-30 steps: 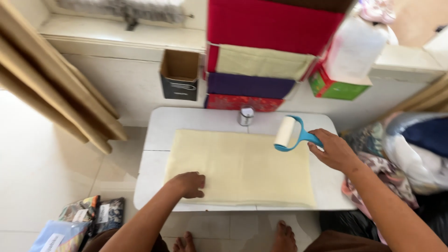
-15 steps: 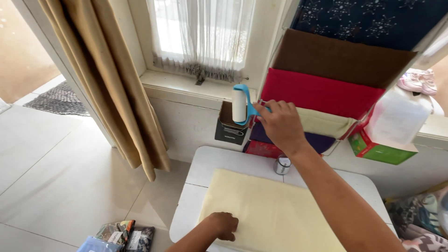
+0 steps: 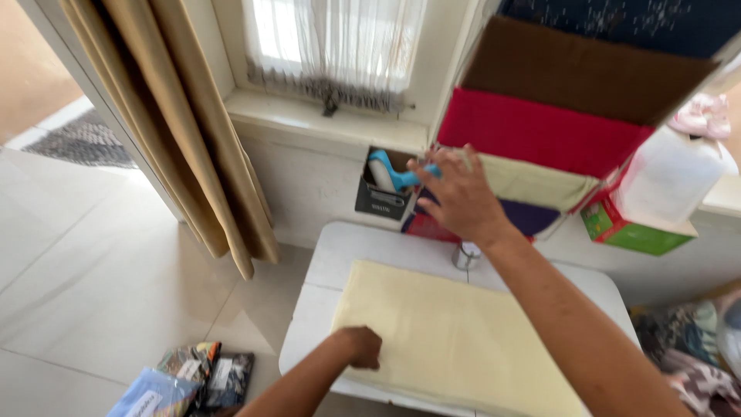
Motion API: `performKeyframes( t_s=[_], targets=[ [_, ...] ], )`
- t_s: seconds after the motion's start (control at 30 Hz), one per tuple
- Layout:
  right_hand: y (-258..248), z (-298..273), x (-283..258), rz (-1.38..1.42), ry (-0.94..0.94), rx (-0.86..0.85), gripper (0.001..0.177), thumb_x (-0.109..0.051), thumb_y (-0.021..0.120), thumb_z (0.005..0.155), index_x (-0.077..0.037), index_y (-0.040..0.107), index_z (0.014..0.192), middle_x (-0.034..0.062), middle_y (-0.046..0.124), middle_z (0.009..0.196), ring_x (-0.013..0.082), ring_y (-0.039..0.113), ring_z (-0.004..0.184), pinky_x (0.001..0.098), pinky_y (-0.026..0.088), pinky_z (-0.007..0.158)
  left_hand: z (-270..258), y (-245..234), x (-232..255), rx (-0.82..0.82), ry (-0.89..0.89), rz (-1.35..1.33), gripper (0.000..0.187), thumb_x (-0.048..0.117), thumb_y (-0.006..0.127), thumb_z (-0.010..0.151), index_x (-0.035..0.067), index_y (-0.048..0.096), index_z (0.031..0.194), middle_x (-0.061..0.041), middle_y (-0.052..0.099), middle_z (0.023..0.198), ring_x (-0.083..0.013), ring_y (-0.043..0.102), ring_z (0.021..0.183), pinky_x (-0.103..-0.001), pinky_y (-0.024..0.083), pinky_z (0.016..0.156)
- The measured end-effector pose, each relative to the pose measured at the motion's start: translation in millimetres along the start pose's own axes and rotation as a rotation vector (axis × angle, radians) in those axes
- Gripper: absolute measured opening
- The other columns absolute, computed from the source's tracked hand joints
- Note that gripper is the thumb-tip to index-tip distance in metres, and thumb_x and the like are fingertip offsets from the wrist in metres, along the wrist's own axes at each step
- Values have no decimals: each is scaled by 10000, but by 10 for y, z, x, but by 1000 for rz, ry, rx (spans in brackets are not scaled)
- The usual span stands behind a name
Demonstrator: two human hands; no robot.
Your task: Unfolding, folding, and using a lint roller to clean a piece of light-colored fabric on a small table.
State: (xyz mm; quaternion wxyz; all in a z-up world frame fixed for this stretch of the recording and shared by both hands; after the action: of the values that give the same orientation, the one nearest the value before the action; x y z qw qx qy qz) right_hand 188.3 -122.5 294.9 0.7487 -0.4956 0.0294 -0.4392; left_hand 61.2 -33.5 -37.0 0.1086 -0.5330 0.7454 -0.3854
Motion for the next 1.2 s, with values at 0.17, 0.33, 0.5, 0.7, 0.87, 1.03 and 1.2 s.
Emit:
performKeyframes(
  t_s=[0.17,0.33,0.5,0.7,0.87,1.03,1.2],
  targets=[
    [-99,-1222,161,-47,-4,268,525,-498,528,1035,-207,571,1469,84,576,1300,278,586,1158,529,336,1103,389,235,-253,67,25,-2,394,408,655,942,101,749,1169,-163,745,1189,-361,700,1157,-522,586,915],
    [856,-2920,611,-150,263,-740,381,-519,528,955,-309,636,1254,-39,737,1137,153,689,1131,421,321,1156,76,41,-248,160,-63,-91,416,386,672,934,141,661,1270,-133,684,1283,-333,664,1215,-486,549,994],
    [1529,-4541,1299,101,729,-1090,582,-491,530,992,-292,431,1530,30,733,1265,238,727,1151,494,481,1027,119,-34,42,260,11,-1,329,385,674,929,187,661,1192,-70,691,1167,-304,687,1129,-451,546,952],
    [1582,-5065,1581,384,1043,-971,683,-472,508,1018,-114,373,1584,236,638,1355,377,676,1222,550,551,975,54,-199,1545,445,391,1,325,374,699,911,159,655,1151,-97,709,1037,-333,693,1038,-472,552,861],
    [1708,-5014,1516,504,1093,-955,695,-483,472,1033,-81,362,1589,258,589,1389,387,617,1288,544,549,1006,413,-174,2589,591,574,-10,464,455,632,947,110,625,1257,-169,680,1088,-365,662,1056,-496,517,894],
    [1632,-5071,1232,626,1381,-1222,726,-584,663,907,94,703,1162,273,771,1017,399,778,887,521,657,640,1347,-337,2418,716,339,236,273,203,568,989,140,631,1247,-131,664,1147,-302,651,1023,-473,504,891],
    [1296,-5394,544,922,1462,-1558,823,-620,815,808,118,696,1155,336,737,1037,465,731,1019,602,601,795,1467,-1162,2158,696,297,146,339,111,506,994,123,605,1318,-171,633,1260,-314,658,1060,-473,517,894]
  ],
)
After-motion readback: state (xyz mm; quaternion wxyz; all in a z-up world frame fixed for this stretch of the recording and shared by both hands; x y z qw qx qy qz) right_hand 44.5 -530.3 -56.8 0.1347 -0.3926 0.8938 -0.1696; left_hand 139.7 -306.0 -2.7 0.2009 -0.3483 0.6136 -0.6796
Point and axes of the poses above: each hand's wrist, its own z-axis towards the middle knuckle, its own y-axis out of the palm, x = y × z, the point moved 9 cm from there along z, towards the middle knuckle
